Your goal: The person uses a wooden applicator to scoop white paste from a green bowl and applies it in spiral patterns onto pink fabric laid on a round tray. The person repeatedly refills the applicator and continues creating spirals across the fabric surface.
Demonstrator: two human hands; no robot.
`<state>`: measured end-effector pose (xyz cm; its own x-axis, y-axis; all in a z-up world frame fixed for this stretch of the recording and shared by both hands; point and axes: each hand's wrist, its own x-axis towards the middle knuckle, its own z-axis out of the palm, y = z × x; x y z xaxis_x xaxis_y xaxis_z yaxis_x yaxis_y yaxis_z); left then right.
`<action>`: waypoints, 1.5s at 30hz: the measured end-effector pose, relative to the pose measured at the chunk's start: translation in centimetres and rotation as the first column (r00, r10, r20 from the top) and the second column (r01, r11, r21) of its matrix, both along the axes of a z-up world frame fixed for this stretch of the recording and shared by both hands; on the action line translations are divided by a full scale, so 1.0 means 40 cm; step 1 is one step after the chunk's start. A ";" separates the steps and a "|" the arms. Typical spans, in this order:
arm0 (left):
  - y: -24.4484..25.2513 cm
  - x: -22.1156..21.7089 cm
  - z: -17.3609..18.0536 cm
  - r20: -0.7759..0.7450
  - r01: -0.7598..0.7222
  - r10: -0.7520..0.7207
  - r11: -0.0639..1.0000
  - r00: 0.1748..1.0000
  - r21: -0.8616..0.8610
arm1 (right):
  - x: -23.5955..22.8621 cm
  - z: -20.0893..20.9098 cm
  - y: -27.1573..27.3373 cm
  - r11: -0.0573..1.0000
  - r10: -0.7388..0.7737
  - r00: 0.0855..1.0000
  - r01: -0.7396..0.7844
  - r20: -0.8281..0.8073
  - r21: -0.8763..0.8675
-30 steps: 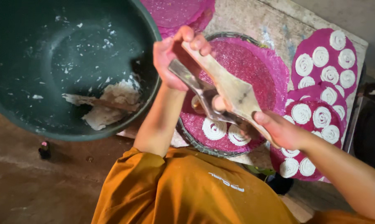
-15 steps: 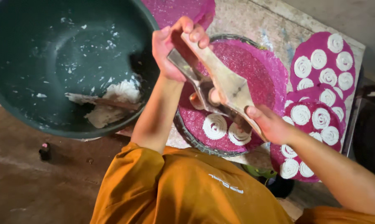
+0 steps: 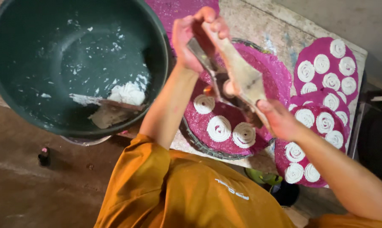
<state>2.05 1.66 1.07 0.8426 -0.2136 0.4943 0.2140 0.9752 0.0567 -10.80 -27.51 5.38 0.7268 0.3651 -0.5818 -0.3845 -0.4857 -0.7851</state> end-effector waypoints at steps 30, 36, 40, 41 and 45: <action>-0.076 -0.278 -0.107 0.035 -0.062 -0.152 -0.175 0.988 0.983 | -0.165 -0.009 -0.180 0.933 -0.181 0.983 0.170 0.007 0.316; -0.115 -0.208 -0.218 0.356 -0.351 0.068 -0.075 0.932 0.934 | -0.142 -0.102 -0.213 0.857 -0.358 0.933 0.315 0.033 0.407; -0.078 -0.204 -0.242 0.278 -0.270 0.024 -0.168 0.960 0.948 | -0.192 -0.129 -0.206 0.795 -0.412 0.909 0.323 0.067 0.514; -0.071 -0.210 -0.239 0.365 -0.359 -0.022 -0.243 0.931 0.901 | -0.206 -0.135 -0.198 0.790 -0.417 0.903 0.305 0.101 0.533; -0.086 -0.232 -0.213 0.613 -0.621 -0.179 -0.436 0.769 0.651 | -0.248 -0.153 -0.166 0.708 -0.485 0.868 0.318 0.106 0.630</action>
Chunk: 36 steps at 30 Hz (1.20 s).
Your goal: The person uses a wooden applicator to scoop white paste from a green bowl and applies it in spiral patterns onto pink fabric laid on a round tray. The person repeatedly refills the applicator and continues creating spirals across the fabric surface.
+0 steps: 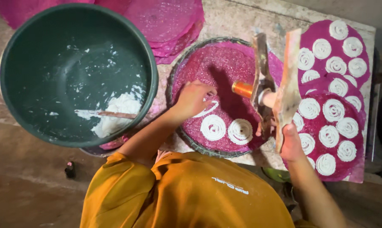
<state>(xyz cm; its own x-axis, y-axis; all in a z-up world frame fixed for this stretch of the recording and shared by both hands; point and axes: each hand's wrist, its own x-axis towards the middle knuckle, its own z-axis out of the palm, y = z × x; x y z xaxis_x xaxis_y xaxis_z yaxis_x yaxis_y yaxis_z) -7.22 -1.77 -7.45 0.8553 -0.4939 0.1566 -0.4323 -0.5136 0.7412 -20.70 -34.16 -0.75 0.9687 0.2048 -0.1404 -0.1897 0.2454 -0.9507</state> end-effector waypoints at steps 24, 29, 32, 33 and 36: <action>0.082 0.022 -0.012 0.237 -0.135 0.084 0.969 0.968 0.209 | -0.095 -0.017 0.028 0.982 -0.169 0.986 0.169 -0.013 0.080; 0.102 0.002 0.012 0.297 -0.242 0.180 0.952 0.938 0.189 | -0.091 -0.022 0.032 0.983 -0.166 0.986 0.165 0.002 0.076; 0.104 0.030 -0.014 0.318 -0.416 0.382 0.908 0.868 0.045 | -0.088 -0.027 0.037 0.984 -0.161 0.987 0.159 0.017 0.086; 0.096 0.053 -0.033 0.319 -0.512 0.478 0.858 0.818 0.028 | -0.091 -0.028 0.039 0.984 -0.161 0.987 0.158 0.025 0.087; 0.098 0.084 -0.106 -0.310 -0.640 0.603 0.768 0.736 -0.027 | -0.085 -0.025 0.042 0.985 -0.152 0.988 0.149 0.023 0.086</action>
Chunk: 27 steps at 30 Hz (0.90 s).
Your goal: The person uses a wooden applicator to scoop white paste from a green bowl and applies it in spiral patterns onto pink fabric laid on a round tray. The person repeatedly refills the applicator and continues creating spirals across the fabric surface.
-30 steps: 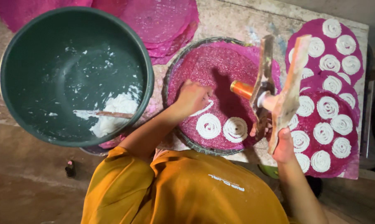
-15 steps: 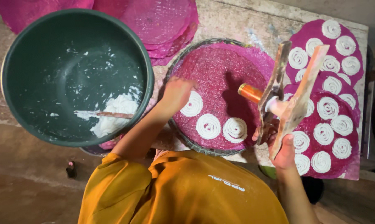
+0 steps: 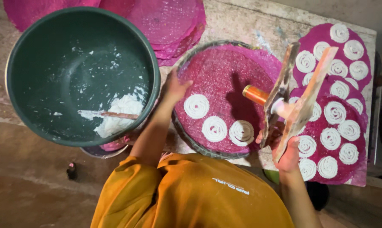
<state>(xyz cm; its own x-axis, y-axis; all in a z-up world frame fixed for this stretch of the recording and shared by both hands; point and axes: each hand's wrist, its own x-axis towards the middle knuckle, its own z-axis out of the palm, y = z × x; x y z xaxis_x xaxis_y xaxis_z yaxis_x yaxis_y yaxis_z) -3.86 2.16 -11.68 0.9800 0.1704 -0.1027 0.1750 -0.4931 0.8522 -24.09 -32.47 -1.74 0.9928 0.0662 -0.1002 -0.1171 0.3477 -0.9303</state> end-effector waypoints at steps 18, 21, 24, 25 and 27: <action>-0.009 -0.198 0.205 0.426 0.168 -0.129 0.984 0.896 -0.057 | 0.127 0.017 -0.011 0.875 0.461 0.836 -0.484 -0.297 -0.003; -0.033 -0.110 0.237 0.247 0.235 -0.232 -0.080 0.941 -0.969 | 0.148 0.062 0.006 0.793 0.573 0.710 -0.607 -0.410 0.056; -0.051 -0.078 0.231 0.316 0.178 -0.286 -0.422 0.904 -0.889 | 0.155 0.102 0.025 0.743 0.602 0.586 -0.660 -0.543 0.112; -0.057 -0.067 0.216 0.284 0.200 -0.222 -0.337 0.933 -0.920 | 0.154 0.121 0.024 0.714 0.599 0.598 -0.700 -0.532 0.017; -0.076 -0.044 0.171 0.242 0.227 -0.081 -0.157 0.967 -0.961 | 0.157 0.165 0.016 0.634 0.598 0.626 -0.752 -0.500 -0.182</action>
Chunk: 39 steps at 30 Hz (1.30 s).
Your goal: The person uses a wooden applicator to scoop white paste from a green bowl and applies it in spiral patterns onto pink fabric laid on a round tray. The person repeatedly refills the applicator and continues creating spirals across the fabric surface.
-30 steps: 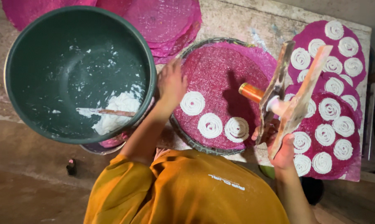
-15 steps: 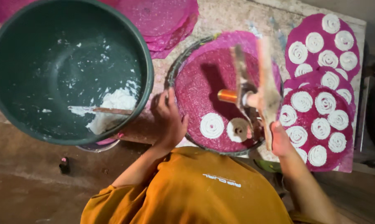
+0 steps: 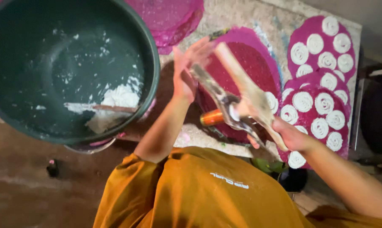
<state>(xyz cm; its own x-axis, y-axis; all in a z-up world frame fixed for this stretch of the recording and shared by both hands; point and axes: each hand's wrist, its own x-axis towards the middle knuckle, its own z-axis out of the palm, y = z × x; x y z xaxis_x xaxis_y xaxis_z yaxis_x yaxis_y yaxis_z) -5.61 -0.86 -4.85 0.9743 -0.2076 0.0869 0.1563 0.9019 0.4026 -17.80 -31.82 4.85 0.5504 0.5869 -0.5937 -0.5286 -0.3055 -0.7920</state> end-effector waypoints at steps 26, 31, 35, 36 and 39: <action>0.082 -0.226 -0.045 0.482 -0.502 0.187 0.074 0.856 0.862 | -0.039 -0.063 -0.033 0.905 -0.369 0.926 0.340 0.077 0.255; 0.046 -0.083 0.018 -0.023 0.109 -0.107 0.977 0.994 0.182 | -0.009 -0.081 -0.026 0.989 -0.104 0.994 0.107 -0.027 0.105; -0.004 -0.019 -0.056 0.202 -0.313 0.249 0.582 0.947 0.750 | 0.001 -0.030 -0.017 0.994 -0.099 0.995 0.099 -0.012 0.037; -0.013 -0.006 -0.079 0.294 -0.402 0.302 0.407 0.907 0.821 | 0.007 -0.009 -0.019 0.994 -0.108 0.992 0.108 0.065 0.003; -0.035 -0.073 -0.157 0.313 -0.333 0.206 0.071 0.927 0.940 | -0.004 0.044 -0.030 0.946 -0.284 0.946 0.250 0.156 0.207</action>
